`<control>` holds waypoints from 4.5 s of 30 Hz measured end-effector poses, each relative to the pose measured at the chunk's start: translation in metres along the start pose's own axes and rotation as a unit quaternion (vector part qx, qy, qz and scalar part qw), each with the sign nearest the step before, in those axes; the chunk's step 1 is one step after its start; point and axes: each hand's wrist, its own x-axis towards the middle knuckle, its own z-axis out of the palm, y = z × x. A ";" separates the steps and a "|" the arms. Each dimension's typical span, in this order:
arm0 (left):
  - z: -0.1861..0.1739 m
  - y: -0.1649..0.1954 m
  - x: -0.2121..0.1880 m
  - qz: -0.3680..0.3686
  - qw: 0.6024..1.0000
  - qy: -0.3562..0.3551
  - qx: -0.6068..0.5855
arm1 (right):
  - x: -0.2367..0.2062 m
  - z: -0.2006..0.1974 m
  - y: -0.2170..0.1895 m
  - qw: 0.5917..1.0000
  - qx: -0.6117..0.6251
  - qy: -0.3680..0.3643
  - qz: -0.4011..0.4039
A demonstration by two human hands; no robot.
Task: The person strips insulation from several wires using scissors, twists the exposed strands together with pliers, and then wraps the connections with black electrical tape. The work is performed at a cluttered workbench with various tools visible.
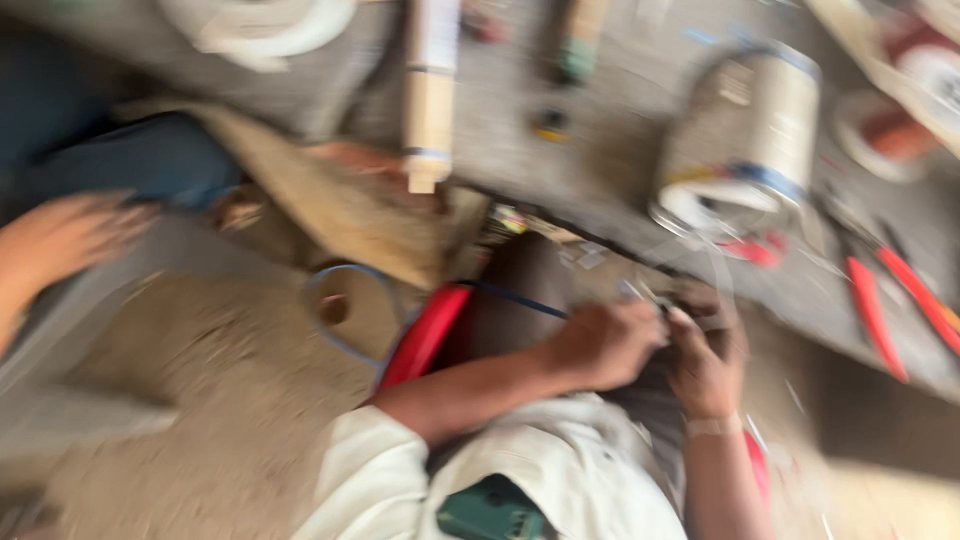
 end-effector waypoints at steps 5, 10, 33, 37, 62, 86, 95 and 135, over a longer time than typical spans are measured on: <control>-0.013 0.003 0.015 -0.018 0.996 0.024 -0.082 | 0.008 -0.026 -0.019 0.983 -0.045 -0.178 -0.029; -0.019 0.015 0.021 0.002 0.997 0.028 -0.069 | 0.010 -0.038 -0.029 0.979 -0.098 -0.176 -0.019; -0.018 0.007 0.008 -0.040 0.997 -0.020 -0.057 | 0.014 -0.026 -0.025 0.967 -0.167 -0.188 -0.052; -0.018 0.008 0.009 0.002 0.997 0.034 -0.064 | 0.005 -0.021 -0.039 0.978 0.065 -0.184 0.080; -0.011 0.018 0.017 0.000 0.999 -0.014 -0.040 | 0.006 -0.014 -0.010 0.999 0.010 0.001 0.040; -0.019 0.010 0.023 -0.025 0.999 -0.010 -0.047 | 0.017 -0.015 -0.012 0.972 0.181 -0.147 -0.038; -0.017 0.006 0.022 -0.015 0.998 -0.005 -0.063 | 0.022 -0.023 -0.019 0.957 0.251 -0.146 0.008; -0.019 0.016 0.023 -0.027 0.996 0.023 -0.084 | 0.013 -0.038 -0.027 0.976 0.055 -0.209 0.036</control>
